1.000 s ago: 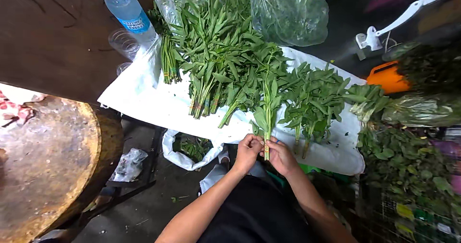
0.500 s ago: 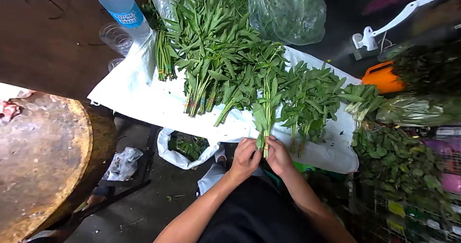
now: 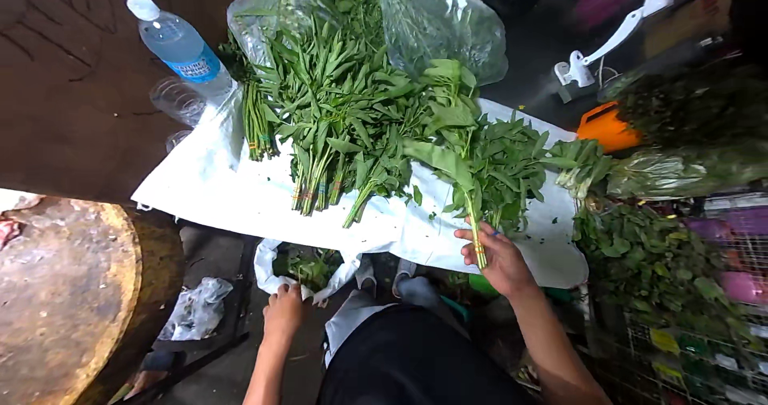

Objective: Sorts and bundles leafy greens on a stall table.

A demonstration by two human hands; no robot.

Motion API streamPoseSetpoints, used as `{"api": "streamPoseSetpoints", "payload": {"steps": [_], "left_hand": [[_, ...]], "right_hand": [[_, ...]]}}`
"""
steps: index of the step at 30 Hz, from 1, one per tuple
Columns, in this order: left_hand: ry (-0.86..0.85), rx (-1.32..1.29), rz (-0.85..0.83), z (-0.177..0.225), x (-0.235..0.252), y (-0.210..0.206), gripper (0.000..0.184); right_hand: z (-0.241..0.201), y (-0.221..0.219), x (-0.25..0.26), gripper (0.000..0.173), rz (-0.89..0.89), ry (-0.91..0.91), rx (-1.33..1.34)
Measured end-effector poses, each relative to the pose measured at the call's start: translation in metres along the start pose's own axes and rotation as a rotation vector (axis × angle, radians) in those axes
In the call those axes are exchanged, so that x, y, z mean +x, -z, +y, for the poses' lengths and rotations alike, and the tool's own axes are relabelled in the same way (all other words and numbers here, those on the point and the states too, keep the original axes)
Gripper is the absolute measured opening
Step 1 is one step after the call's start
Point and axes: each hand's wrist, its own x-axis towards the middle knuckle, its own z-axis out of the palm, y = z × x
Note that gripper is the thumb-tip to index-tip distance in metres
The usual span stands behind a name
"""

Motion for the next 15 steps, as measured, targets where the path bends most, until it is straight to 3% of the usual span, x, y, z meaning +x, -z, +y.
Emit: {"api": "streamPoseSetpoints", "payload": {"steps": [2,5,10,12,15], "left_hand": [[-0.071,0.023,-0.035,0.017,0.003,0.009,0.047],[-0.349,-0.291,-0.045,0.075,-0.009,0.018,0.042],[-0.664,-0.823,-0.306,0.202,-0.036,0.010,0.030],[-0.680,-0.937,-0.423,0.238,-0.040,0.002,0.031],[-0.561,-1.061,-0.562,0.262,-0.038,-0.008,0.025]], "right_hand": [[0.008,0.016,0.001,0.028,0.096,-0.073,0.033],[0.018,0.031,-0.005,0.021,0.070,-0.096,0.097],[0.020,0.012,-0.012,0.027,0.077,0.082,-0.085],[0.025,0.005,-0.011,0.027,0.123,0.171,-0.159],[0.034,-0.002,-0.008,0.029,0.164,0.166,-0.281]]}}
